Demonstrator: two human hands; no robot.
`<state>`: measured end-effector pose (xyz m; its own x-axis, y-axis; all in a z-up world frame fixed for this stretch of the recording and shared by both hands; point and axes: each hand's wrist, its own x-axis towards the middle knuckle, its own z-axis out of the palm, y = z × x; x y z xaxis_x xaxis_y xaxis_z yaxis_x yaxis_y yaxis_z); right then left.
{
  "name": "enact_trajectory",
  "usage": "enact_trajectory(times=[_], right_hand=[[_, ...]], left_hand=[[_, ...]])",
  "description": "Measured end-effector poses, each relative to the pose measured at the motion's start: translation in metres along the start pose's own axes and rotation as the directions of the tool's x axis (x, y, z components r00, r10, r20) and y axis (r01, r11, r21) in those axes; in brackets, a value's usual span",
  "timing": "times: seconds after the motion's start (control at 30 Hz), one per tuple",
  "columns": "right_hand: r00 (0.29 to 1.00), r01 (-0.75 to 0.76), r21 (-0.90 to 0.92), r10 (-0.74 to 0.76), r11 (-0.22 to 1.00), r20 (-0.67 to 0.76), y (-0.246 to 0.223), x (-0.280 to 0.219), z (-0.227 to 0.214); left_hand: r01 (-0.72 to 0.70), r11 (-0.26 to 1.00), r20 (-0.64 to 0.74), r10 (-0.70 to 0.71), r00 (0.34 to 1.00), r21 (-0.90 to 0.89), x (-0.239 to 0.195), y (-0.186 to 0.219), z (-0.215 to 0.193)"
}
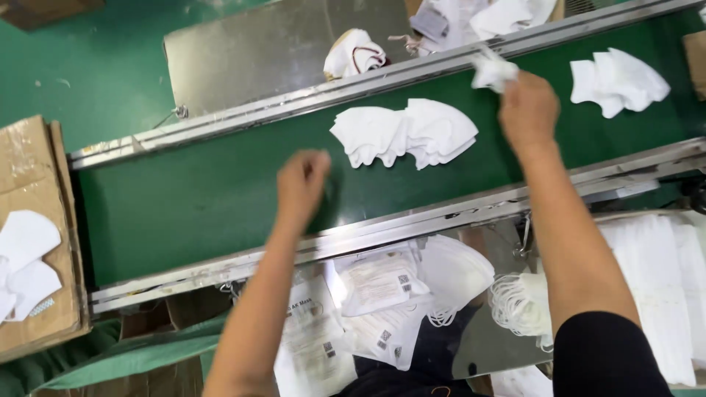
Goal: Stacking face masks from a conveyor belt and putting them into plastic bags.
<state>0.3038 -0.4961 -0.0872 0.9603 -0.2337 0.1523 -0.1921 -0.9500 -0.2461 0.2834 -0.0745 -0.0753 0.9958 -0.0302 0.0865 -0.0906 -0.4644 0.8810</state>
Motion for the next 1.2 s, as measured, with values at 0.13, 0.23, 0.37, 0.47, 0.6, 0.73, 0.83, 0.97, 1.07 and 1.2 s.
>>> enact_trajectory(times=[0.13,0.23,0.37,0.47,0.6,0.73,0.83,0.97,1.07,1.2], right_hand=[[0.92,0.357,0.021,-0.356,0.934,0.161,-0.098,-0.029,0.023],[0.732,0.643,-0.107,-0.65,0.758,-0.206,-0.133,-0.055,0.054],[0.818,0.557,-0.117,-0.567,0.822,-0.094,-0.172,-0.054,0.066],[0.894,0.446,-0.071,-0.442,0.892,0.072,-0.17,-0.038,0.053],[0.991,0.13,0.357,-0.137,0.925,-0.005,-0.175,-0.037,0.019],[0.93,0.286,0.365,-0.349,0.886,0.118,-0.194,-0.09,0.043],[0.794,0.589,0.194,-0.606,0.785,0.042,-0.163,-0.098,0.025],[0.94,0.202,0.655,-0.332,0.728,0.079,-0.062,-0.061,-0.014],[0.992,0.008,0.393,0.042,0.919,-0.118,0.046,-0.033,-0.018],[0.984,0.071,-0.238,-0.107,0.969,-0.141,0.125,-0.006,0.03]], left_hand=[[0.249,0.835,0.016,-0.295,0.955,0.49,0.092,-0.046,0.043],[0.241,0.692,-0.076,-0.26,0.963,0.681,0.093,-0.004,0.075],[0.344,0.759,-0.087,-0.358,0.93,0.553,0.097,-0.056,0.054],[0.4,0.809,-0.005,-0.441,0.898,0.431,0.09,-0.076,0.001],[0.299,0.935,0.086,-0.319,0.944,0.19,0.069,-0.097,0.002],[0.513,0.769,0.314,-0.414,0.854,-0.381,0.064,-0.023,0.03],[0.673,0.53,0.421,-0.528,0.738,-0.516,0.057,-0.014,0.051],[0.47,0.831,0.242,-0.41,0.879,-0.299,0.043,-0.015,0.066],[0.442,0.847,0.227,-0.387,0.894,-0.295,0.04,-0.028,0.078],[0.49,0.789,0.292,-0.402,0.868,-0.371,0.04,-0.038,0.103]])
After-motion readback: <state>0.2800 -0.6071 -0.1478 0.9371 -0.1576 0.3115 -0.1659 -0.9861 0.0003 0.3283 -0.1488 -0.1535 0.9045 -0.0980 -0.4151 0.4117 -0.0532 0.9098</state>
